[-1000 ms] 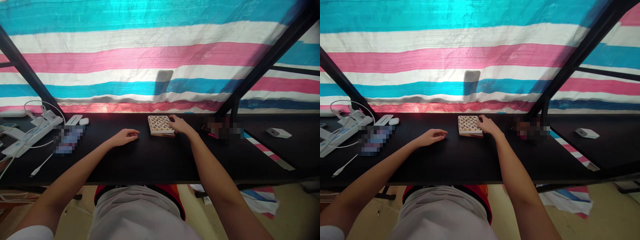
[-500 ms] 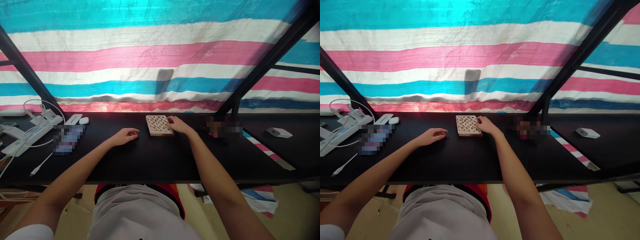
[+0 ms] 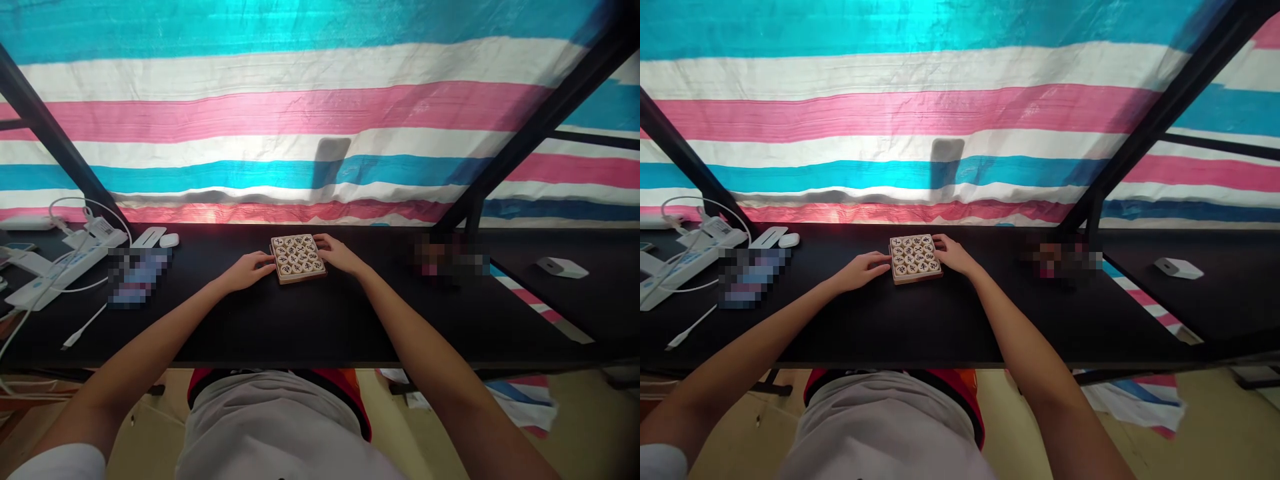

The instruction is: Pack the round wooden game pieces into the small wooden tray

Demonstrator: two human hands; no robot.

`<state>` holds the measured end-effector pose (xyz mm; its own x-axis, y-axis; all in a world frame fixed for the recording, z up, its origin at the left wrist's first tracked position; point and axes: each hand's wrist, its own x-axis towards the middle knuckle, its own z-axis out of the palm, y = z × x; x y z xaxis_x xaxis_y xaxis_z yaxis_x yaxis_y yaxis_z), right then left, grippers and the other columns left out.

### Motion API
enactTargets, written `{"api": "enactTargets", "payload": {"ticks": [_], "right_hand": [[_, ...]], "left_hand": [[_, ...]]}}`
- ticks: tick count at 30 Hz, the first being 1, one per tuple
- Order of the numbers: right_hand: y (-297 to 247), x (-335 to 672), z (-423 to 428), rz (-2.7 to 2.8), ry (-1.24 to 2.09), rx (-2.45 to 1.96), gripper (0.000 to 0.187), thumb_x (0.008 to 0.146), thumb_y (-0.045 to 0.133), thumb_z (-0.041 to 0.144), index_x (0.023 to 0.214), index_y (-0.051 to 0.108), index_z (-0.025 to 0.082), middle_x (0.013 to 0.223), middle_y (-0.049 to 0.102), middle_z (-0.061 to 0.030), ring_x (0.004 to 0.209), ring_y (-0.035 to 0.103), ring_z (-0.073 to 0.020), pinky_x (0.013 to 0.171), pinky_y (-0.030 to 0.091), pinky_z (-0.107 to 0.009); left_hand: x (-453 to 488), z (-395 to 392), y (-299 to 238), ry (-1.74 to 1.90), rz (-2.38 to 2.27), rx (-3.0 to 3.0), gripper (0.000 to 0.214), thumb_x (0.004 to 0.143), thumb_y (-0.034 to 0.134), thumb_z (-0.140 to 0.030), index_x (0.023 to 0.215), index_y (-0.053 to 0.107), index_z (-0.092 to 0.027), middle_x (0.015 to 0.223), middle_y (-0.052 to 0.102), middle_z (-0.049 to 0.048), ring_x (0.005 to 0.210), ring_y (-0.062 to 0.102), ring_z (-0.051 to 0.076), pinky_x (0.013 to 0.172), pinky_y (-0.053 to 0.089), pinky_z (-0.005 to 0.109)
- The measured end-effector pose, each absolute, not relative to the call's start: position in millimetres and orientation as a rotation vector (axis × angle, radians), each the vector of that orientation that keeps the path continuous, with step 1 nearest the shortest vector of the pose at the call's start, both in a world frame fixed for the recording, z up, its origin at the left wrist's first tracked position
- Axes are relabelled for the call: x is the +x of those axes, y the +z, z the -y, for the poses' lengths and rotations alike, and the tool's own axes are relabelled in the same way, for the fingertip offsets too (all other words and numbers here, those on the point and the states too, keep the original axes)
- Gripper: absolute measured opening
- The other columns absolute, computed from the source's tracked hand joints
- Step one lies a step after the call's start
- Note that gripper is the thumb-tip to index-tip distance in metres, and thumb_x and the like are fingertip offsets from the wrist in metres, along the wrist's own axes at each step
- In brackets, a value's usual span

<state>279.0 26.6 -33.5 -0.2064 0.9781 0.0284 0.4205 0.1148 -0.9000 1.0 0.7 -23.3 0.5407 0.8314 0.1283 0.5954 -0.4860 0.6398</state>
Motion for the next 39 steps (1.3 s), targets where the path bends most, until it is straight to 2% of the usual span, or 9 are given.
{"api": "enactTargets", "payload": {"ticks": [3,7,11,13,18,23,26,29,39], "right_hand": [[-33.9,278.5,-27.1,1.727,1.050,-1.380,0.047,0.073,0.055,0.013,0.119,0.051,0.016,0.118,0.061,-0.0111,0.095,0.061,-0.0169,0.076,0.052,-0.029],[-32.2,278.3,-24.9,1.823,1.019,-1.393,0.046,0.074,0.056,0.014,0.120,0.052,0.017,0.118,0.061,-0.0103,0.092,0.061,-0.0164,0.079,0.050,-0.029],[-30.6,276.6,-21.7,1.960,0.917,-1.447,0.056,0.077,0.055,0.019,0.131,0.044,0.018,0.117,0.060,-0.0107,0.094,0.060,-0.0183,0.084,0.047,-0.032],[-30.8,275.5,-20.9,2.013,0.879,-1.459,0.058,0.079,0.053,0.021,0.136,0.040,0.018,0.118,0.060,-0.0107,0.096,0.060,-0.0194,0.088,0.045,-0.033],[-34.0,272.8,-22.3,2.074,0.796,-1.444,0.059,0.083,0.045,0.024,0.141,0.035,0.019,0.119,0.060,-0.0094,0.105,0.057,-0.0218,0.094,0.040,-0.035],[-37.8,271.6,-25.7,2.093,0.706,-1.429,0.050,0.084,0.042,0.022,0.133,0.043,0.017,0.104,0.064,-0.0081,0.094,0.058,-0.0200,0.089,0.041,-0.034],[-41.5,270.3,-26.9,2.095,0.616,-1.361,0.038,0.082,0.041,0.019,0.119,0.053,0.016,0.110,0.061,-0.0087,0.102,0.055,-0.0194,0.093,0.040,-0.033],[-43.7,265.0,-25.3,2.177,0.590,-1.263,0.033,0.082,0.040,0.014,0.110,0.056,0.017,0.119,0.058,-0.0085,0.107,0.054,-0.0188,0.095,0.038,-0.034],[-30.9,258.3,-15.7,2.271,0.615,-1.237,0.032,0.084,0.046,0.019,0.112,0.061,0.019,0.113,0.063,-0.0069,0.103,0.058,-0.0191,0.093,0.043,-0.034]], "left_hand": [[1.0,-1.1,-23.6,0.578,-1.168,2.280,0.051,0.085,0.045,-0.054,0.119,0.062,-0.018,0.109,0.062,0.0073,0.082,0.058,0.020,0.077,0.045,0.031],[1.3,-1.4,-23.3,0.607,-1.195,2.282,0.045,0.087,0.044,-0.050,0.113,0.062,-0.018,0.104,0.063,0.0069,0.085,0.058,0.020,0.080,0.046,0.032],[0.8,-3.0,-25.4,0.695,-1.197,2.224,0.054,0.087,0.047,-0.045,0.133,0.043,-0.018,0.115,0.058,0.0082,0.093,0.059,0.020,0.082,0.047,0.032],[0.7,-3.7,-26.5,0.696,-1.200,2.231,0.056,0.086,0.047,-0.046,0.135,0.041,-0.018,0.121,0.053,0.0095,0.095,0.059,0.020,0.084,0.047,0.032],[1.4,-4.1,-28.8,0.725,-1.171,2.207,0.038,0.086,0.048,-0.042,0.115,0.056,-0.018,0.129,0.045,0.0103,0.099,0.059,0.020,0.081,0.049,0.030],[1.4,-3.9,-31.4,0.738,-1.162,2.214,0.028,0.084,0.050,-0.038,0.103,0.056,-0.018,0.142,0.035,0.0118,0.098,0.060,0.020,0.077,0.050,0.031],[1.0,-4.3,-30.9,0.711,-1.168,2.218,0.029,0.085,0.049,-0.039,0.106,0.053,-0.019,0.134,0.046,0.0110,0.099,0.060,0.021,0.075,0.050,0.031],[0.6,-4.6,-30.0,0.687,-1.155,2.239,0.035,0.085,0.049,-0.041,0.115,0.049,-0.021,0.120,0.055,0.0077,0.099,0.059,0.020,0.075,0.050,0.030],[-2.8,-7.8,-31.0,0.598,-1.126,2.396,0.040,0.087,0.046,-0.047,0.115,0.056,-0.020,0.120,0.051,0.0079,0.098,0.058,0.020,0.088,0.048,0.034]]}}
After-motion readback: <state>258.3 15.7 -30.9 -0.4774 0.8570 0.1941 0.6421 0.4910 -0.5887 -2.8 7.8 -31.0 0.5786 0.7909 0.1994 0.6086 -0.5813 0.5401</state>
